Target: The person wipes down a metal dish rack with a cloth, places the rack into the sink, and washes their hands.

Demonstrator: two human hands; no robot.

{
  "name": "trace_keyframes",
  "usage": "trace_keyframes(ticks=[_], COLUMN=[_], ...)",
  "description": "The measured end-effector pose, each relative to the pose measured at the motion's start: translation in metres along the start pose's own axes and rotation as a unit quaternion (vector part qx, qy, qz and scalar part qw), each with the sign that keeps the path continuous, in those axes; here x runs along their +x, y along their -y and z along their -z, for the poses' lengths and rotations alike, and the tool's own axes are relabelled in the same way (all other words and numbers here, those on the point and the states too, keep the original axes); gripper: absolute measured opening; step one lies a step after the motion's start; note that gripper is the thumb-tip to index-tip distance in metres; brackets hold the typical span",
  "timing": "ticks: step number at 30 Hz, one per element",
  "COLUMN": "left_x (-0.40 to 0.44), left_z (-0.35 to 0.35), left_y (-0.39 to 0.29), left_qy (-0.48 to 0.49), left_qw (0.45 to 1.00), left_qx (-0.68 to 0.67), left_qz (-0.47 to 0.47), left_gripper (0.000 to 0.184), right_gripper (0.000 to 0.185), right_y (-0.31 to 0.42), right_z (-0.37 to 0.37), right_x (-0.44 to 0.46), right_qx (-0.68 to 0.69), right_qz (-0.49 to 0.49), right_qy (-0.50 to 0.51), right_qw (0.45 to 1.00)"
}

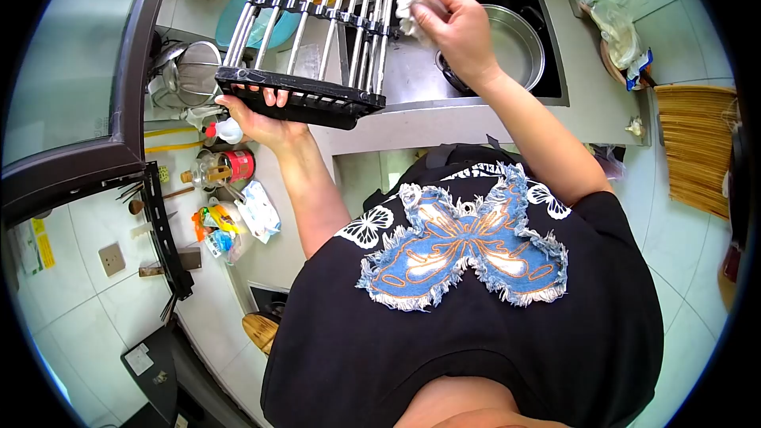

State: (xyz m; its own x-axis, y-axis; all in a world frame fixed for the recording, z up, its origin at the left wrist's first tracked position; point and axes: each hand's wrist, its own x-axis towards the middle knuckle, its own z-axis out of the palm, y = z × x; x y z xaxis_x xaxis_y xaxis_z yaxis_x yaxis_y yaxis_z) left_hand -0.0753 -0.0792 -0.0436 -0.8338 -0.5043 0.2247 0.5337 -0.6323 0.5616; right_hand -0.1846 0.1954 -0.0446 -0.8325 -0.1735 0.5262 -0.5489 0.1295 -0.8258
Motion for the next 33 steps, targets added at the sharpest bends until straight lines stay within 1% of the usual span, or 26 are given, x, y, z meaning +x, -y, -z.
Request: trace_keyframes(ticks=[1, 3, 5, 6, 7, 9, 10, 11, 13, 14, 15, 17, 18, 19, 21, 22, 23, 25, 26, 27, 29, 30, 31, 32, 33], left_x=[0.001, 0.004, 0.007, 0.006, 0.006, 0.001, -0.001, -0.001, 0.0, -0.002, -0.005, -0.007, -0.008, -0.008, -0.009, -0.008, -0.007, -0.007, -0.003, -0.002, -0.004, -0.004, -0.005, -0.004, -0.003], left_z=[-0.001, -0.004, -0.01, -0.009, -0.008, 0.001, -0.001, -0.002, 0.003, 0.004, 0.0, -0.006, -0.009, -0.011, -0.014, -0.015, -0.017, -0.019, -0.012, -0.013, -0.015, -0.015, -0.014, -0.01, -0.006], left_y=[0.001, 0.002, 0.003, 0.001, -0.001, -0.002, -0.003, -0.002, -0.002, -0.002, -0.003, -0.003, -0.003, -0.002, -0.004, -0.005, -0.004, -0.001, -0.001, -0.001, -0.003, -0.004, -0.003, 0.0, 0.003], left_qy=[0.0, -0.01, -0.002, 0.011, 0.023, 0.024, 0.024, 0.025, 0.028, 0.035, 0.042, 0.05, 0.059, 0.061, 0.074, 0.077, 0.087, 0.105, 0.071, 0.073, 0.029, 0.031, 0.06, 0.089, 0.118], left_qw=[1.0, 1.0, 1.0, 0.999, 0.999, 0.999, 0.999, 0.999, 0.997, 0.997, 0.996, 0.995, 0.995, 0.994, 0.992, 0.992, 0.99, 0.985, 0.987, 0.987, 0.992, 0.992, 0.99, 0.986, 0.981], left_qx=[-0.001, -0.015, -0.028, -0.036, -0.044, -0.029, -0.021, -0.014, -0.046, -0.052, -0.057, -0.051, -0.044, -0.046, -0.038, -0.037, -0.053, -0.087, -0.102, -0.103, -0.067, -0.066, -0.084, -0.104, -0.124], left_qz=[0.001, 0.015, 0.01, 0.011, 0.014, 0.029, 0.029, 0.029, 0.046, 0.051, 0.056, 0.067, 0.074, 0.073, 0.094, 0.092, 0.095, 0.102, 0.098, 0.098, 0.103, 0.103, 0.1, 0.096, 0.094], left_gripper=[0.041, 0.042, 0.042, 0.043, 0.044, 0.046, 0.047, 0.048, 0.051, 0.046, 0.042, 0.042, 0.042, 0.042, 0.041, 0.041, 0.041, 0.039, 0.049, 0.049, 0.049, 0.049, 0.043, 0.037, 0.031], right_gripper=[0.017, 0.018, 0.02, 0.019, 0.019, 0.017, 0.014, 0.012, 0.009, 0.007, 0.01, 0.011, 0.01, 0.009, 0.01, 0.009, 0.01, 0.01, 0.008, 0.008, 0.008, 0.007, 0.009, 0.01, 0.012], right_y=[0.001, 0.011, 0.035, 0.038, 0.035, 0.017, 0.003, -0.012, -0.014, -0.015, -0.004, -0.006, -0.009, -0.019, -0.03, -0.026, -0.02, -0.009, -0.001, -0.005, -0.024, -0.034, -0.039, -0.058, -0.064], right_z=[-0.006, -0.031, -0.036, -0.039, -0.037, -0.027, -0.023, -0.017, -0.008, -0.008, -0.008, -0.015, -0.01, -0.011, -0.004, -0.004, -0.007, -0.011, -0.013, -0.009, 0.004, 0.008, 0.019, 0.024, 0.029], right_x=[-0.003, -0.032, -0.054, -0.057, -0.053, -0.037, -0.028, -0.017, -0.008, -0.007, -0.011, -0.017, -0.011, -0.002, 0.015, 0.012, 0.004, -0.018, -0.021, -0.015, 0.002, 0.009, 0.017, 0.021, 0.023], right_qx=[-0.056, 0.022, 0.058, 0.067, 0.068, 0.038, -0.016, -0.023, 0.072, 0.098, 0.094, 0.0, -0.033, -0.031, -0.086, -0.107, -0.079, -0.037, 0.009, 0.009, -0.073, 0.024, 0.038, 0.185, 0.326], right_qz=[0.065, 0.021, 0.072, 0.117, 0.117, 0.155, 0.133, 0.137, -0.003, 0.0, 0.021, 0.067, 0.054, 0.017, 0.031, 0.029, 0.005, 0.079, 0.102, 0.103, 0.083, -0.072, -0.146, -0.209, -0.266], right_qy=[-0.004, 0.018, 0.054, 0.04, 0.038, 0.067, 0.043, -0.01, -0.092, -0.091, -0.056, -0.046, -0.059, -0.105, -0.14, -0.132, -0.114, -0.058, -0.035, -0.037, -0.089, -0.129, -0.153, -0.183, -0.209], right_qw=[0.996, 0.999, 0.994, 0.99, 0.99, 0.985, 0.99, 0.99, 0.993, 0.991, 0.994, 0.997, 0.996, 0.994, 0.986, 0.985, 0.99, 0.995, 0.994, 0.994, 0.99, 0.989, 0.977, 0.943, 0.883])
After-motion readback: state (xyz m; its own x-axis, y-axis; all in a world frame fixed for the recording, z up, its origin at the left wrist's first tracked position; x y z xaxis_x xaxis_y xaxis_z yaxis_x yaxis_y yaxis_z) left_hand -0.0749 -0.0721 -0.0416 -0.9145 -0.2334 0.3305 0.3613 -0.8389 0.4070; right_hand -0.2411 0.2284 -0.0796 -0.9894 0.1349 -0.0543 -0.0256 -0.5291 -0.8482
